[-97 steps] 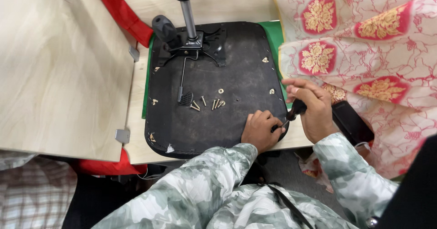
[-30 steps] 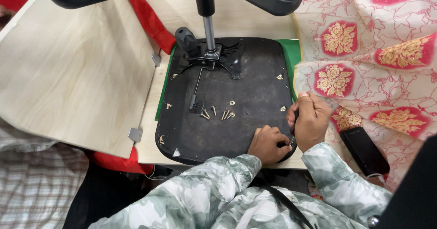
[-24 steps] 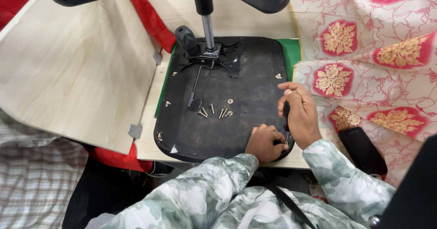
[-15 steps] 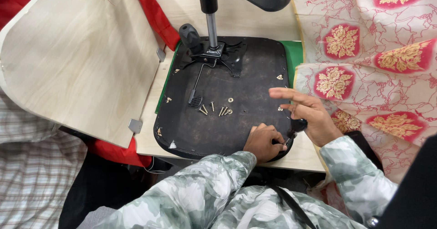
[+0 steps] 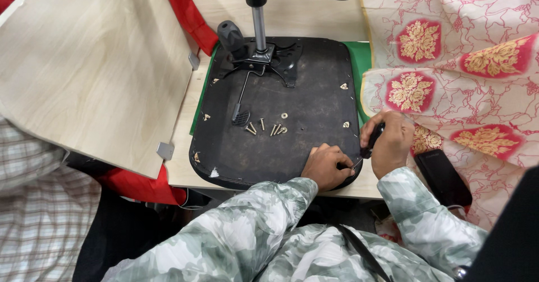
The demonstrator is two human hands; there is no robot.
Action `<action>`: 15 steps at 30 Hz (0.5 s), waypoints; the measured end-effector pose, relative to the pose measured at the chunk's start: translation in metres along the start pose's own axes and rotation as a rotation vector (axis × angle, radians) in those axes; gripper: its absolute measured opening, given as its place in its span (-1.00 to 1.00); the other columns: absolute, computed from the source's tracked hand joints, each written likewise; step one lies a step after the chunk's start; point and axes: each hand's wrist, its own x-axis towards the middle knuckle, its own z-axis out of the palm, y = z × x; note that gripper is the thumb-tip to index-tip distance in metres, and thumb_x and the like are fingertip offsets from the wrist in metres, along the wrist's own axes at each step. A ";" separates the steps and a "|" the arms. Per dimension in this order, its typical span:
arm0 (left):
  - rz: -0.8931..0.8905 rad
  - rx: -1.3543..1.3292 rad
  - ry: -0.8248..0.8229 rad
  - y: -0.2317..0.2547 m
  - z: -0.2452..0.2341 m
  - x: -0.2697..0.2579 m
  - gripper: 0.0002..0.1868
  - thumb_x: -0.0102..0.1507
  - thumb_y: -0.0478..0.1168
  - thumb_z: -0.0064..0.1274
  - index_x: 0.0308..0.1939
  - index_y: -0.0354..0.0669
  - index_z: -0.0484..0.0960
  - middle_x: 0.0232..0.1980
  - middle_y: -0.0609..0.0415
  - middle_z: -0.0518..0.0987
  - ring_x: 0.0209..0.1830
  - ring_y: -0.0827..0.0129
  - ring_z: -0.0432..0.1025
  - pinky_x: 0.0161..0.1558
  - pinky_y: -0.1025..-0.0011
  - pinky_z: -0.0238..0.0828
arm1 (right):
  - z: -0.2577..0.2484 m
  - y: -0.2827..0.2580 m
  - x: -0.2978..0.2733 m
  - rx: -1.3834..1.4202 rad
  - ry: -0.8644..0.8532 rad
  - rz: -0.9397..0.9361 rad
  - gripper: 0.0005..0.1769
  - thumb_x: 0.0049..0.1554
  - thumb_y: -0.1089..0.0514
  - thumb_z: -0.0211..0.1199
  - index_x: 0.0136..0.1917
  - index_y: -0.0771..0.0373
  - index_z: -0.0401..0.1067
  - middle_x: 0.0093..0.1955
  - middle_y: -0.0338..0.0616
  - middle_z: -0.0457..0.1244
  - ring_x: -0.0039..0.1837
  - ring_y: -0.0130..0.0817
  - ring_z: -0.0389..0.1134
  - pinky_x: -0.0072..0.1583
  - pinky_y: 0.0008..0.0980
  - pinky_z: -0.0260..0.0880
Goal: The person uses a screwdriver to tighten screws into the underside of an office chair seat. They work on multiple screw holes around the perimeter of the seat base, securing it to the chair mechanism.
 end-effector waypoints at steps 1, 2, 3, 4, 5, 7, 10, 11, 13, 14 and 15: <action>0.002 0.004 0.004 0.000 0.000 -0.001 -0.81 0.10 -0.03 0.31 -0.26 0.07 0.81 -0.16 0.20 0.62 0.07 0.29 0.40 0.24 0.27 0.13 | 0.001 -0.003 -0.002 -0.002 0.017 -0.010 -0.50 0.35 0.05 -0.14 -0.36 0.35 0.23 -0.43 -0.03 0.15 -0.39 -0.31 0.17 -0.28 -0.37 0.18; 0.005 0.008 0.008 0.001 -0.001 -0.002 -0.80 0.10 -0.02 0.30 -0.24 0.08 0.81 -0.16 0.19 0.62 0.07 0.28 0.40 0.24 0.27 0.13 | 0.002 -0.006 -0.003 -0.004 0.034 -0.021 -0.52 0.37 0.04 -0.13 -0.31 0.34 0.25 -0.40 -0.07 0.17 -0.36 -0.34 0.18 -0.24 -0.39 0.20; 0.009 0.013 0.012 0.001 -0.001 -0.002 -0.79 0.11 -0.02 0.30 -0.23 0.08 0.81 -0.17 0.19 0.61 0.07 0.28 0.39 0.23 0.27 0.13 | 0.002 -0.008 -0.004 -0.005 0.052 -0.032 -0.54 0.39 0.03 -0.12 -0.26 0.33 0.27 -0.37 -0.10 0.18 -0.32 -0.37 0.20 -0.21 -0.41 0.23; 0.011 0.010 0.006 0.002 -0.001 -0.002 -0.79 0.11 -0.02 0.30 -0.22 0.08 0.80 -0.17 0.20 0.61 0.06 0.28 0.39 0.23 0.27 0.13 | 0.002 -0.011 -0.008 -0.061 0.009 -0.064 -0.58 0.40 0.04 -0.13 -0.17 0.34 0.32 -0.33 -0.11 0.19 -0.28 -0.39 0.20 -0.17 -0.43 0.24; 0.012 0.007 -0.001 0.002 -0.002 -0.003 -0.79 0.12 -0.02 0.29 -0.21 0.09 0.80 -0.17 0.20 0.61 0.06 0.29 0.40 0.23 0.27 0.13 | 0.000 -0.014 -0.014 -0.116 -0.035 -0.094 -0.60 0.40 0.04 -0.13 -0.09 0.36 0.37 -0.29 -0.12 0.21 -0.24 -0.40 0.21 -0.13 -0.46 0.25; 0.021 0.004 -0.008 0.000 -0.003 -0.003 -0.80 0.13 -0.02 0.28 -0.22 0.09 0.80 -0.18 0.21 0.61 0.05 0.30 0.39 0.23 0.27 0.13 | -0.004 -0.020 -0.023 -0.255 -0.137 -0.148 -0.62 0.37 0.10 -0.09 0.05 0.41 0.45 -0.21 -0.10 0.21 -0.16 -0.39 0.20 -0.08 -0.46 0.23; 0.032 0.008 -0.014 -0.001 -0.002 -0.002 -0.83 0.14 -0.02 0.27 -0.26 0.09 0.80 -0.18 0.23 0.60 0.05 0.30 0.38 0.21 0.25 0.13 | -0.013 -0.028 -0.026 -0.290 -0.324 -0.124 -0.63 0.20 0.26 -0.02 0.11 0.51 0.51 -0.01 -0.05 0.23 0.01 -0.35 0.22 0.06 -0.40 0.21; 0.024 0.014 -0.017 -0.001 0.000 -0.002 -0.84 0.14 -0.03 0.26 -0.27 0.09 0.79 -0.19 0.23 0.60 0.05 0.30 0.38 0.20 0.25 0.12 | -0.017 -0.029 -0.020 -0.158 -0.395 -0.051 -0.61 0.09 0.31 -0.06 0.07 0.52 0.49 0.08 -0.07 0.27 0.12 -0.36 0.27 0.16 -0.40 0.25; 0.030 0.014 -0.005 0.001 0.003 -0.001 -0.86 0.14 -0.04 0.26 -0.29 0.08 0.78 -0.19 0.24 0.60 0.05 0.29 0.37 0.19 0.23 0.11 | -0.025 -0.031 -0.004 -0.002 -0.508 0.083 -0.58 -0.05 0.36 -0.09 -0.01 0.53 0.49 0.13 -0.05 0.35 0.20 -0.32 0.36 0.27 -0.36 0.32; 0.039 0.011 0.010 0.000 0.003 -0.001 -0.86 0.15 -0.04 0.26 -0.29 0.08 0.78 -0.19 0.24 0.60 0.05 0.29 0.36 0.19 0.22 0.10 | -0.027 -0.031 0.004 0.024 -0.551 0.148 -0.58 -0.08 0.35 -0.09 -0.06 0.53 0.50 0.09 0.00 0.38 0.17 -0.26 0.39 0.27 -0.32 0.35; 0.048 0.008 0.024 0.000 0.003 -0.002 -0.86 0.15 -0.04 0.26 -0.30 0.07 0.77 -0.18 0.24 0.60 0.06 0.28 0.36 0.19 0.22 0.09 | -0.032 -0.030 0.008 0.051 -0.594 0.213 -0.58 -0.11 0.33 -0.09 -0.10 0.52 0.52 0.05 0.05 0.41 0.14 -0.21 0.43 0.27 -0.27 0.38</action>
